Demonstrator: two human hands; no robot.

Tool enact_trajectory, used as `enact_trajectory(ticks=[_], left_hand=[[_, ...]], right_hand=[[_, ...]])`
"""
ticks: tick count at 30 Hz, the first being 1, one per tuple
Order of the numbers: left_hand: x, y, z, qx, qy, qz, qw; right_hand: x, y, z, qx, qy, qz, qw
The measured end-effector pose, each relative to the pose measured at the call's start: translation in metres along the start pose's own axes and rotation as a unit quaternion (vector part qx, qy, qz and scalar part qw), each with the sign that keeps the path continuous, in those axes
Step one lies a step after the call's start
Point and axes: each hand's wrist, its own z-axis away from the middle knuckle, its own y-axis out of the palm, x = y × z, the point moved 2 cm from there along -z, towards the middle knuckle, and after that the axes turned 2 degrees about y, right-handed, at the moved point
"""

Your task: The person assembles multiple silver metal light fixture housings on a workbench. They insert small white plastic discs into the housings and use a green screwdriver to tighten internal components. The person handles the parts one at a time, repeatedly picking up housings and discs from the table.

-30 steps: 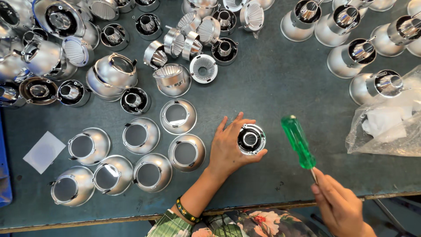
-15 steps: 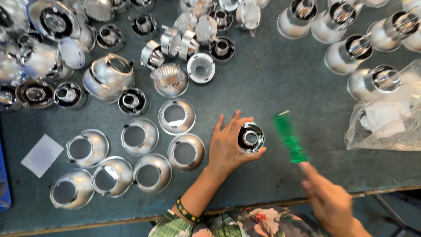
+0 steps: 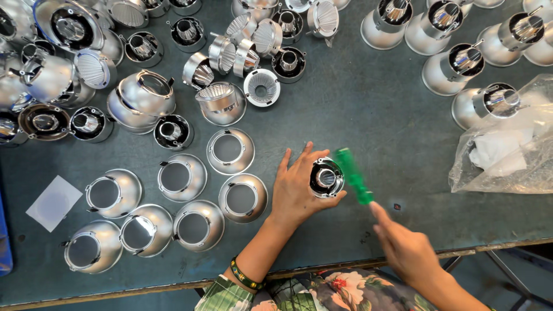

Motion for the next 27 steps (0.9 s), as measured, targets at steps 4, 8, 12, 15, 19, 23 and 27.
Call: enact_trajectory(ticks=[4, 8, 12, 15, 19, 23, 27], left_hand=[[0.0, 0.001, -0.001, 0.006, -0.004, -0.002, 1.0], [-0.002, -0.006, -0.001, 0.046, -0.018, 0.034, 0.998], [0.0, -0.032, 0.002, 0.144, 0.077, 0.097, 0.982], [-0.001, -0.043, 0.0, 0.166, 0.087, 0.096, 0.978], [-0.01, -0.041, -0.004, 0.112, -0.01, 0.038, 0.993], [-0.033, -0.024, 0.012, -0.017, -0.15, -0.048, 0.987], [-0.055, -0.009, 0.034, -0.096, -0.074, -0.037, 0.992]], right_hand=[[-0.016, 0.013, 0.001, 0.091, 0.164, -0.081, 0.979], [-0.025, 0.001, 0.009, 0.118, 0.235, -0.16, 0.951], [-0.031, -0.017, 0.009, 0.137, 0.259, -0.15, 0.944], [-0.035, -0.022, 0.006, 0.137, 0.263, -0.128, 0.946], [-0.035, -0.016, 0.003, 0.142, 0.237, -0.136, 0.951], [-0.031, -0.009, 0.005, 0.155, 0.223, -0.105, 0.957], [-0.024, -0.002, 0.011, 0.175, 0.248, -0.127, 0.944]])
